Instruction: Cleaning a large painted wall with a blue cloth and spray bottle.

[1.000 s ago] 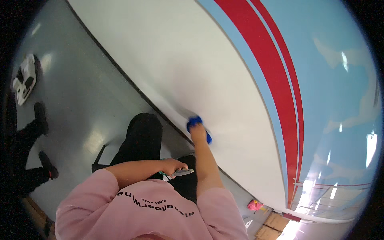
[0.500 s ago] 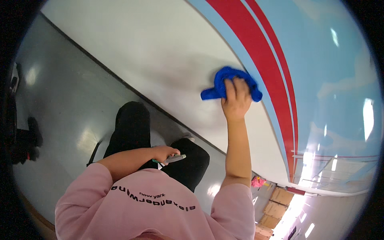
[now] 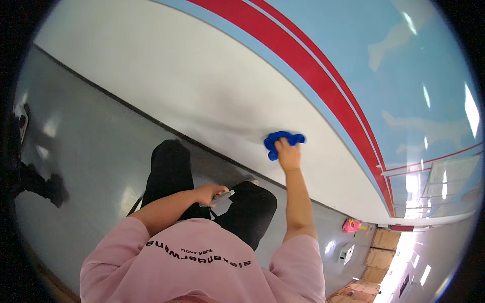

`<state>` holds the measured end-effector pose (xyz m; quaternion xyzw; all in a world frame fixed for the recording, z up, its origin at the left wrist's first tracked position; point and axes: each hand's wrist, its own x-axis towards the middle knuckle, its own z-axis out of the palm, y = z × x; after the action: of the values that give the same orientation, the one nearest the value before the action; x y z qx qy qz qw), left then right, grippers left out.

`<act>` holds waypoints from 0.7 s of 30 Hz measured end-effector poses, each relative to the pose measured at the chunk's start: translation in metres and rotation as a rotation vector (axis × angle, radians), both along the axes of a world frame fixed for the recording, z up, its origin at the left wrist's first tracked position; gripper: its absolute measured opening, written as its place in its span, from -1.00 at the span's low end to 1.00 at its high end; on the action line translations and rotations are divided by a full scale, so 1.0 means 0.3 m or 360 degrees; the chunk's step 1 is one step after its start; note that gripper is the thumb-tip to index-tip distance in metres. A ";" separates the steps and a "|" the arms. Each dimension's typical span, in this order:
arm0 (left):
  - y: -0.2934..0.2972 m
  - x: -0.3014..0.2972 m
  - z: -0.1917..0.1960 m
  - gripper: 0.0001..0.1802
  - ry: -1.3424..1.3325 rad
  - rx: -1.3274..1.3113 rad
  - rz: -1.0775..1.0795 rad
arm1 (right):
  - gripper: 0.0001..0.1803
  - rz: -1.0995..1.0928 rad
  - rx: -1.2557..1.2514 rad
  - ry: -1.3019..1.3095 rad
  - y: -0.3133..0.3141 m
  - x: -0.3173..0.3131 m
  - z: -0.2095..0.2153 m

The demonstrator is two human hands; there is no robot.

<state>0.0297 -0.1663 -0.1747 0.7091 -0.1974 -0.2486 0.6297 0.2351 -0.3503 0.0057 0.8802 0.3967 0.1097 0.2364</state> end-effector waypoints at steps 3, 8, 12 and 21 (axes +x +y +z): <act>-0.021 0.034 0.025 -0.25 0.0023 -0.0045 -0.0061 | -0.64 0.0032 0.0447 -0.0277 -0.074 0.017 0.226; -0.072 0.052 0.034 -0.26 -0.0031 0.0054 -0.0204 | -0.58 0.0090 0.0994 -0.0557 0.025 -0.008 0.377; -0.077 0.050 0.064 -0.26 -0.0041 0.0162 -0.0299 | -0.52 -0.0100 0.1229 -0.0655 0.172 0.008 0.270; -0.021 0.055 0.001 -0.22 0.0055 -0.0034 -0.0228 | -0.87 -0.0040 0.0993 -0.0182 0.625 -0.020 0.075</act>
<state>0.0461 -0.1728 -0.1742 0.6819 -0.2393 -0.3031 0.6212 0.2291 -0.1627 0.0281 0.9074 0.3191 0.2725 -0.0217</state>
